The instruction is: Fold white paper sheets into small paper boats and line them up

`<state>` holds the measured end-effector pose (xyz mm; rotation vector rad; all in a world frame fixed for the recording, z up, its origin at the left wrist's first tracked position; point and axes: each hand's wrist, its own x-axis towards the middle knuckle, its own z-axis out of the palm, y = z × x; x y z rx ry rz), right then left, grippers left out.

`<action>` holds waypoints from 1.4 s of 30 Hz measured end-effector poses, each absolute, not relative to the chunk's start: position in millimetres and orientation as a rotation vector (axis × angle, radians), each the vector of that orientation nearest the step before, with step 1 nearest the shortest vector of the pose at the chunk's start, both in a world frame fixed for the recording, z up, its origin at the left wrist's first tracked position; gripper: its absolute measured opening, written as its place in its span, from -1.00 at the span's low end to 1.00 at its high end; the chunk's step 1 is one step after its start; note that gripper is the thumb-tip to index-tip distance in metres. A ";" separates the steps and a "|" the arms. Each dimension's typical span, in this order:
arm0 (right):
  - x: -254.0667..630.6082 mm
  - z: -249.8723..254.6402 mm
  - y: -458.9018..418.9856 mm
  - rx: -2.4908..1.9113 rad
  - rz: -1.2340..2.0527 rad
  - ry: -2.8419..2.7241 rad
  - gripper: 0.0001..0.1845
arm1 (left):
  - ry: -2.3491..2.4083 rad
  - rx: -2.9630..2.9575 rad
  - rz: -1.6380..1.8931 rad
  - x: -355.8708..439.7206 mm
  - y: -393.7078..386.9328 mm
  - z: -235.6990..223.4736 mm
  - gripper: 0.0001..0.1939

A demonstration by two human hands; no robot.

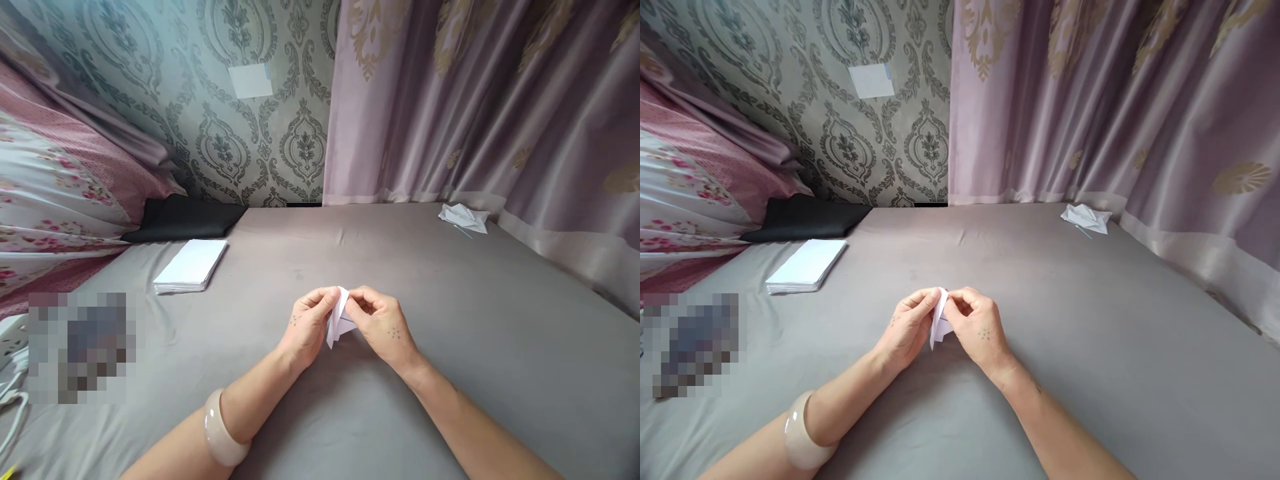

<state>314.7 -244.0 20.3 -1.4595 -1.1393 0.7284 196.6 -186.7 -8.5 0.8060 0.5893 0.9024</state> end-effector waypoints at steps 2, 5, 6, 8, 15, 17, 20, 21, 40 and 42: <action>317.3 20.2 -243.7 -1.462 0.746 -1.132 -0.78 | 0.577 0.873 0.904 196.0 -187.6 -8.2 -0.79; 320.7 18.4 -243.8 -1.442 0.797 -1.102 -0.75 | 0.558 0.931 0.906 195.4 -188.3 -8.2 -0.77; 321.3 17.3 -243.7 -1.431 0.809 -1.097 -0.74 | 0.560 0.941 0.912 195.5 -188.4 -8.6 -0.77; 321.4 15.3 -243.6 -1.412 0.819 -1.097 -0.72 | 0.576 0.950 0.934 196.1 -188.0 -10.3 -0.79; 317.4 18.6 -245.7 -1.406 0.829 -1.120 -0.70 | 0.653 0.966 1.007 197.6 -189.5 -11.3 -0.83; 316.9 19.9 -246.3 -1.419 0.825 -1.127 -0.70 | 0.660 0.979 1.017 197.5 -190.9 -9.8 -0.84; 317.2 18.0 -245.6 -1.425 0.815 -1.124 -0.69 | 0.639 0.977 1.014 197.6 -192.5 -8.5 -0.84; 317.5 16.6 -245.0 -1.430 0.808 -1.125 -0.69 | 0.634 0.971 1.007 197.8 -192.8 -8.5 -0.83; 309.6 -0.4 -246.2 -1.495 0.200 -1.394 -0.85 | 0.683 0.867 0.986 195.9 -190.1 -3.1 -0.80; 309.2 -2.1 -247.0 -1.484 0.096 -1.509 -0.81 | 0.680 0.852 0.992 195.9 -189.8 -2.3 -0.80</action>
